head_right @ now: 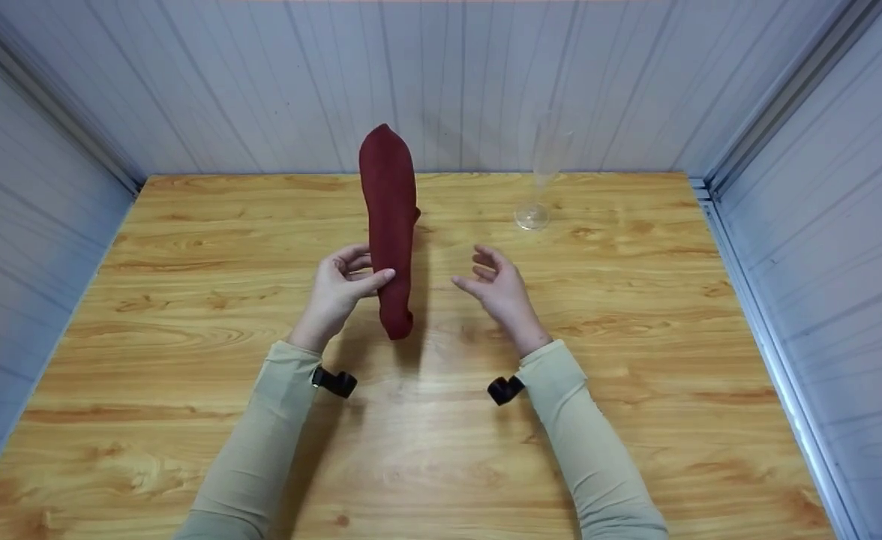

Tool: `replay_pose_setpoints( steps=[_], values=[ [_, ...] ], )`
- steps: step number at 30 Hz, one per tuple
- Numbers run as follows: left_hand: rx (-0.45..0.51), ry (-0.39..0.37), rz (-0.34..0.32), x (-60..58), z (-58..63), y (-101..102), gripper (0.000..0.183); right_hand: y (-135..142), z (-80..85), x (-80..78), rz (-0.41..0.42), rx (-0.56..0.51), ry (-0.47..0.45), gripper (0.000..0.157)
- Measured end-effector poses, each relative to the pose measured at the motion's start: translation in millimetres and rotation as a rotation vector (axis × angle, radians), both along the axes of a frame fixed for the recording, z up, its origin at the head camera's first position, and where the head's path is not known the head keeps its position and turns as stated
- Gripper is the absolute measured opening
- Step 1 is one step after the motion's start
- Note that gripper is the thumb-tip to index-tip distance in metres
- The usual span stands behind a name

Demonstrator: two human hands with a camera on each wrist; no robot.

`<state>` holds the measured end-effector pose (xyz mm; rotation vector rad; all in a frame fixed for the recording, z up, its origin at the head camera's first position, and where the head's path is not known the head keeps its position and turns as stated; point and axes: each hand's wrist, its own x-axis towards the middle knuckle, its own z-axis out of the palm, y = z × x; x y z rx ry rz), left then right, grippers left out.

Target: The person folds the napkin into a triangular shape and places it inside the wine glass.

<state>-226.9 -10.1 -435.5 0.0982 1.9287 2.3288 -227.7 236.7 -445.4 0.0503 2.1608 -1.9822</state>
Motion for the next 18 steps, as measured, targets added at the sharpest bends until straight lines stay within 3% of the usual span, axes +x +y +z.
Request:
replay_pose_setpoints(
  steps=[8, 18],
  values=[
    [-0.013, 0.001, 0.018, -2.2, 0.4, 2, 0.051, 36, -14.0, -30.3, -0.11, 0.1, -0.036, 0.088],
    [-0.013, 0.005, 0.003, -6.5, 0.5, 2, 0.053, 53, -12.9, -59.9, -0.201, 0.121, -0.028, 0.097]
  ],
)
